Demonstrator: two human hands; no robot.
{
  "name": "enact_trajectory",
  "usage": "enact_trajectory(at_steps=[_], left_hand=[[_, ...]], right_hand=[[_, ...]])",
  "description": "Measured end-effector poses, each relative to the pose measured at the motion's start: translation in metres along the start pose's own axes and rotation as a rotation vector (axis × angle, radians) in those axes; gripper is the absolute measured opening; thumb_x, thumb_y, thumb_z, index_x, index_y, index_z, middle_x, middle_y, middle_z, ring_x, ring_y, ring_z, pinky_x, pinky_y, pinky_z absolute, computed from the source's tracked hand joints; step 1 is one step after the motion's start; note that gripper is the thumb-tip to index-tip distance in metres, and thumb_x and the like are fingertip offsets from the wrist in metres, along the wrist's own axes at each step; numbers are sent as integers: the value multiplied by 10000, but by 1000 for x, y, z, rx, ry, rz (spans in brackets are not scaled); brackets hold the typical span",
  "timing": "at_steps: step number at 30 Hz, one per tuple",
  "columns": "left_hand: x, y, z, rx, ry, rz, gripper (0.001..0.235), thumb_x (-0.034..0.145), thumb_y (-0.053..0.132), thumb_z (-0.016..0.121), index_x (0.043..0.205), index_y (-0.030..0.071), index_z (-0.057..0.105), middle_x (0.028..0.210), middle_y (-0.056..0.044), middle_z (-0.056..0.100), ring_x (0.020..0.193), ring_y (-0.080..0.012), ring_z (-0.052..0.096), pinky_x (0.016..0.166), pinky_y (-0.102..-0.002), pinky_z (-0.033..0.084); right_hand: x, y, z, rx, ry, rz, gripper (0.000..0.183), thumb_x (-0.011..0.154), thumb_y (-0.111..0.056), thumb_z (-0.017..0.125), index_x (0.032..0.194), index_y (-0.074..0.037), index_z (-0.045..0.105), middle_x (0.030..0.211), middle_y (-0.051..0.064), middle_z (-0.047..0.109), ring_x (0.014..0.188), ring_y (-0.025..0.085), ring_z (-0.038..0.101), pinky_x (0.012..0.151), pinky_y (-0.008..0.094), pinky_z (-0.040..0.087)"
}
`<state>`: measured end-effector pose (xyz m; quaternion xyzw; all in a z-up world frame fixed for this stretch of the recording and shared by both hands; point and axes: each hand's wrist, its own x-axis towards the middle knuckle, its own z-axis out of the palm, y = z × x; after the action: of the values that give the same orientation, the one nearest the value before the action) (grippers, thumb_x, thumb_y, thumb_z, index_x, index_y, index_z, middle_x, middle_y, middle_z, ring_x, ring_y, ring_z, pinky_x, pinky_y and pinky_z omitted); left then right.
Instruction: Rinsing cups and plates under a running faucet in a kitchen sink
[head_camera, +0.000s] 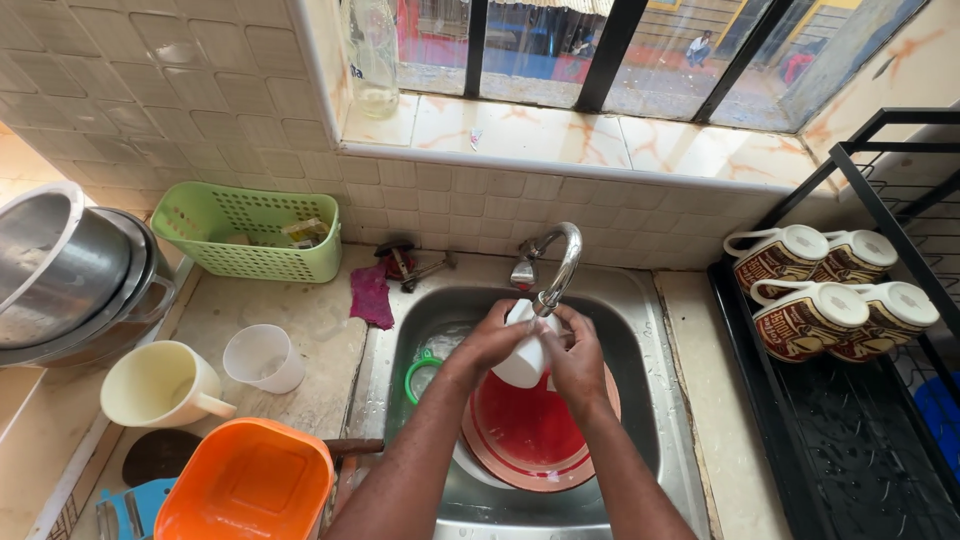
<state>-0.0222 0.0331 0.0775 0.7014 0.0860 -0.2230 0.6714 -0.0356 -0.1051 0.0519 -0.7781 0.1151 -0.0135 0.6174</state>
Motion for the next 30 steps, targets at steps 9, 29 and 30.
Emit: enact_trajectory(at_steps=[9,29,30], left_hand=[[23,-19,24,-80,287,-33,713,890,580,578,1463,170,466,1370,-195,629,1326,-377,582,1110,-520,450],[50,-33,3,-175,350,-11,599,961,565,527,1431,206,619,1409,-93,655,1421,-285,496,1187,-442,377],[51,-35,0,-187,351,-6,599,961,565,527,1431,206,619,1409,-93,655,1421,-285,496,1187,-442,377]], right_hand=[[-5,7,5,-443,-259,-367,589,976,-286,373,1553,-192,448,1618,176,310,1537,424,162,1264,532,65],[-21,-1,51,-311,-106,-412,414,879,-101,437,1260,-45,589,1484,267,408,1473,437,313,1280,551,177],[-19,-1,52,-320,-111,-419,414,879,-101,437,1260,-45,589,1484,267,408,1473,437,313,1280,551,177]])
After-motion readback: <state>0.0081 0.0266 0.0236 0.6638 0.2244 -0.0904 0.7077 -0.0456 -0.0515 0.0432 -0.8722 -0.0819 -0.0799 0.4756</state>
